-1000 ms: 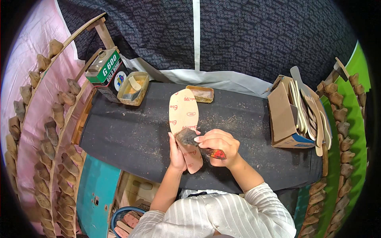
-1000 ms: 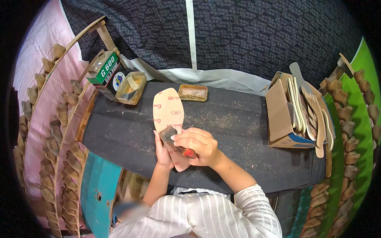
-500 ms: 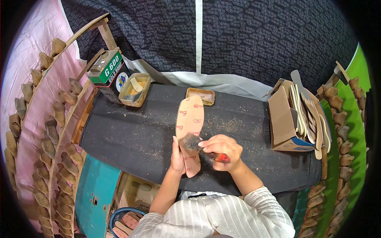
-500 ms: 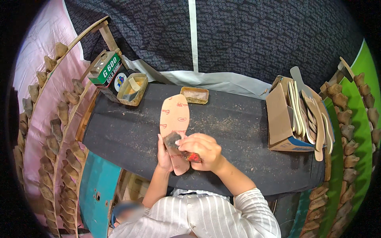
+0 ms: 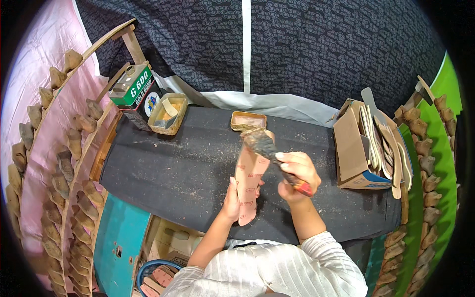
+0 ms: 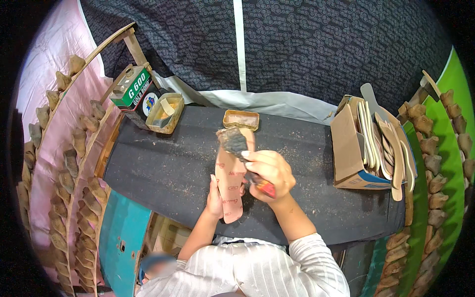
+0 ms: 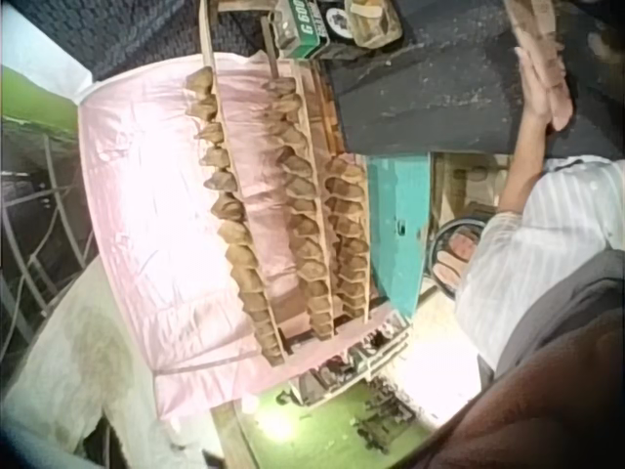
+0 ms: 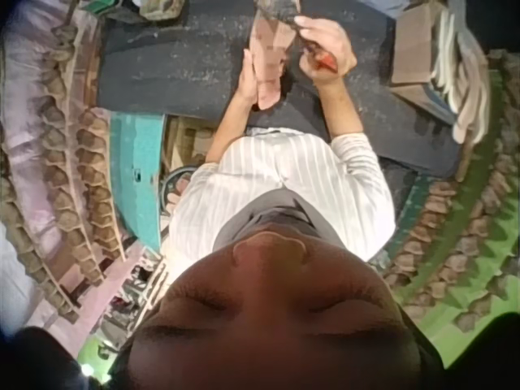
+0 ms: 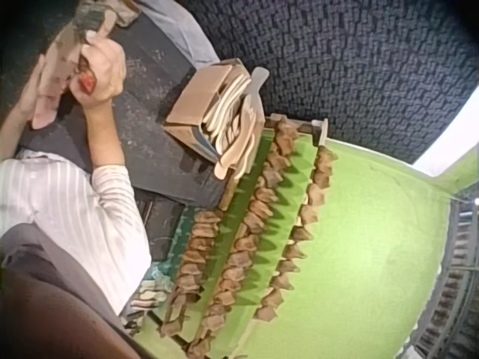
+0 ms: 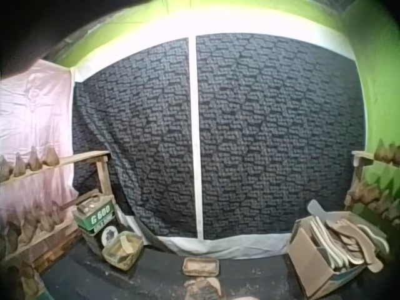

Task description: Applying adhesive to shoe soles using a brush.

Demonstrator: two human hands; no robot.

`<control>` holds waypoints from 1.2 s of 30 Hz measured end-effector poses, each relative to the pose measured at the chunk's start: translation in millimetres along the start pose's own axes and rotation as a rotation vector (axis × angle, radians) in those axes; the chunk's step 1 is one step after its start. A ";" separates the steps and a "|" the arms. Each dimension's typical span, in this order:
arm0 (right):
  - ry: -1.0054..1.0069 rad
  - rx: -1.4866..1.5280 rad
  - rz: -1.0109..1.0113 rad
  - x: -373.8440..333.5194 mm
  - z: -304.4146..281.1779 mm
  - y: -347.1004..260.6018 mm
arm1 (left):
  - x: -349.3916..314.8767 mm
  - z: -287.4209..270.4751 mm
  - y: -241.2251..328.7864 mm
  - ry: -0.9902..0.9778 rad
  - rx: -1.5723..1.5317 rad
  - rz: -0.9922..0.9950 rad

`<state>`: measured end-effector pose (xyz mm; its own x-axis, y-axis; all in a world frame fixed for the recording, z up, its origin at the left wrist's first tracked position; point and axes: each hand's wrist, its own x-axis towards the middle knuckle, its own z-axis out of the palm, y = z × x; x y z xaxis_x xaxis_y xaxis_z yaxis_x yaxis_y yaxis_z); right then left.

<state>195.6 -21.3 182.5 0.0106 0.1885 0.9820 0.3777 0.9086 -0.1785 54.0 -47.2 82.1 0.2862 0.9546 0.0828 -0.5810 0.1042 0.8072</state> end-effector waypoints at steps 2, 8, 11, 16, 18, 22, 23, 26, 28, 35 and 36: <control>0.018 0.005 0.002 -2.3 -2.9 -1.6 | 2.2 -0.3 0.7 -0.005 -0.191 -0.022; -0.156 -0.004 -0.023 -5.2 -0.7 0.9 | 1.4 5.0 9.5 0.051 -0.144 -0.040; -0.098 -0.127 0.058 -1.4 -0.3 11.9 | 1.5 -3.7 7.1 -0.006 -0.187 -0.044; -0.019 -0.191 0.167 -6.8 -4.8 27.2 | 2.0 -7.8 12.8 0.054 -0.237 0.009; 0.065 -0.158 0.106 -6.8 -3.3 18.1 | 2.2 -9.8 12.2 0.083 -0.226 0.002; -0.128 0.100 0.010 -3.7 7.6 4.1 | 0.2 -2.8 12.4 0.099 -0.245 -0.026; -0.169 0.085 0.016 -3.2 10.3 2.5 | -0.4 0.7 13.5 0.114 -0.240 -0.030; -0.093 -0.001 0.065 -9.4 13.9 15.4 | 0.2 -6.2 11.9 0.052 -0.269 -0.021; -0.077 -0.112 0.085 -5.9 11.2 22.5 | 0.0 -12.0 11.5 0.037 -0.268 -0.005; -0.120 -0.002 0.031 -7.0 11.6 9.0 | 1.7 -15.6 11.5 0.068 -0.311 -0.005; -0.150 0.013 0.031 -11.1 15.7 7.5 | 1.2 -12.9 12.3 0.069 -0.329 -0.014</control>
<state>183.8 -10.7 169.2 -0.1167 0.2696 0.9559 0.3677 0.9058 -0.2105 37.4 -41.2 84.5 0.2497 0.9680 0.0240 -0.7953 0.1909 0.5753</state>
